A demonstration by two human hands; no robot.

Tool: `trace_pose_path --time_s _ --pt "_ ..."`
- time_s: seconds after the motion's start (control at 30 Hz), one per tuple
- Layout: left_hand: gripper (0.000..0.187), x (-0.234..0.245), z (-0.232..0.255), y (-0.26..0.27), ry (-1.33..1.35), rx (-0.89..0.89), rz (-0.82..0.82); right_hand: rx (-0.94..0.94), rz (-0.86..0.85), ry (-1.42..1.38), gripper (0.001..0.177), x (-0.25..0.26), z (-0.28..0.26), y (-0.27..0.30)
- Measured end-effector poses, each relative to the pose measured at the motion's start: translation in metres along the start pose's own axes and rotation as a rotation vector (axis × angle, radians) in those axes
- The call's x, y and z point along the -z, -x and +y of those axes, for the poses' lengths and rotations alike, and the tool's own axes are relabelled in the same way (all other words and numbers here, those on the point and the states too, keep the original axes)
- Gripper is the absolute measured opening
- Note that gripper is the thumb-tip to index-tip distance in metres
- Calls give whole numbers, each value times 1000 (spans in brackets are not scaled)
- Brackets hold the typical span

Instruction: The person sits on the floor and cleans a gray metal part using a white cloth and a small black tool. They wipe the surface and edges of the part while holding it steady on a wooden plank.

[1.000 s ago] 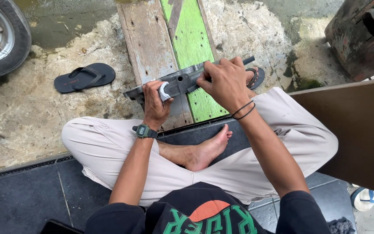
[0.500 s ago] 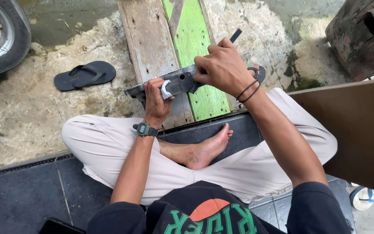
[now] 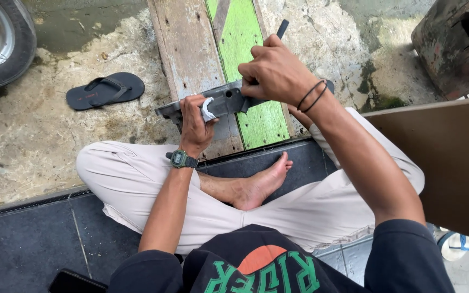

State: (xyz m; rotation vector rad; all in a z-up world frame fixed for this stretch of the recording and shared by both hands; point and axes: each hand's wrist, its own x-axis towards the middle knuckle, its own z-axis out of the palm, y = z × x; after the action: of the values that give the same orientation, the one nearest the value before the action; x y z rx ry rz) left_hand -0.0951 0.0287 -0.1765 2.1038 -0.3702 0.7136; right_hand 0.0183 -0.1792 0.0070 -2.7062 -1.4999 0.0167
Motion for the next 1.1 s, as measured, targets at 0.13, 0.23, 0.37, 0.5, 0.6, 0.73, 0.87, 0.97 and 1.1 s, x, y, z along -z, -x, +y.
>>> trace_pose_path --time_s 0.13,0.23,0.37,0.5,0.6,0.73,0.87,0.97,1.1 --pt "58 -3 -5 4 -4 -29 -12 -4 162 67 23 -10 10 -2" --pt "59 -2 -4 0 3 -32 7 -38 175 34 25 -14 9 2" --pt "61 -2 -3 2 13 -4 -1 7 42 -18 27 -8 2 5" --pt "55 -4 -5 -1 6 -47 10 -75 226 124 23 -17 15 -10" --pt "63 -1 -2 0 12 -10 -16 -379 11 80 44 -6 -13 1" --pt "63 -1 -2 1 9 -10 -10 -579 -74 -221 40 24 -54 41" --pt "63 -2 -8 0 154 6 -10 -623 18 -198 25 31 -91 70" --pt "65 1 -4 1 163 27 -17 -609 63 -260 39 17 -108 82" --pt "66 3 -2 -1 162 36 -20 -623 89 -325 52 5 -122 80"
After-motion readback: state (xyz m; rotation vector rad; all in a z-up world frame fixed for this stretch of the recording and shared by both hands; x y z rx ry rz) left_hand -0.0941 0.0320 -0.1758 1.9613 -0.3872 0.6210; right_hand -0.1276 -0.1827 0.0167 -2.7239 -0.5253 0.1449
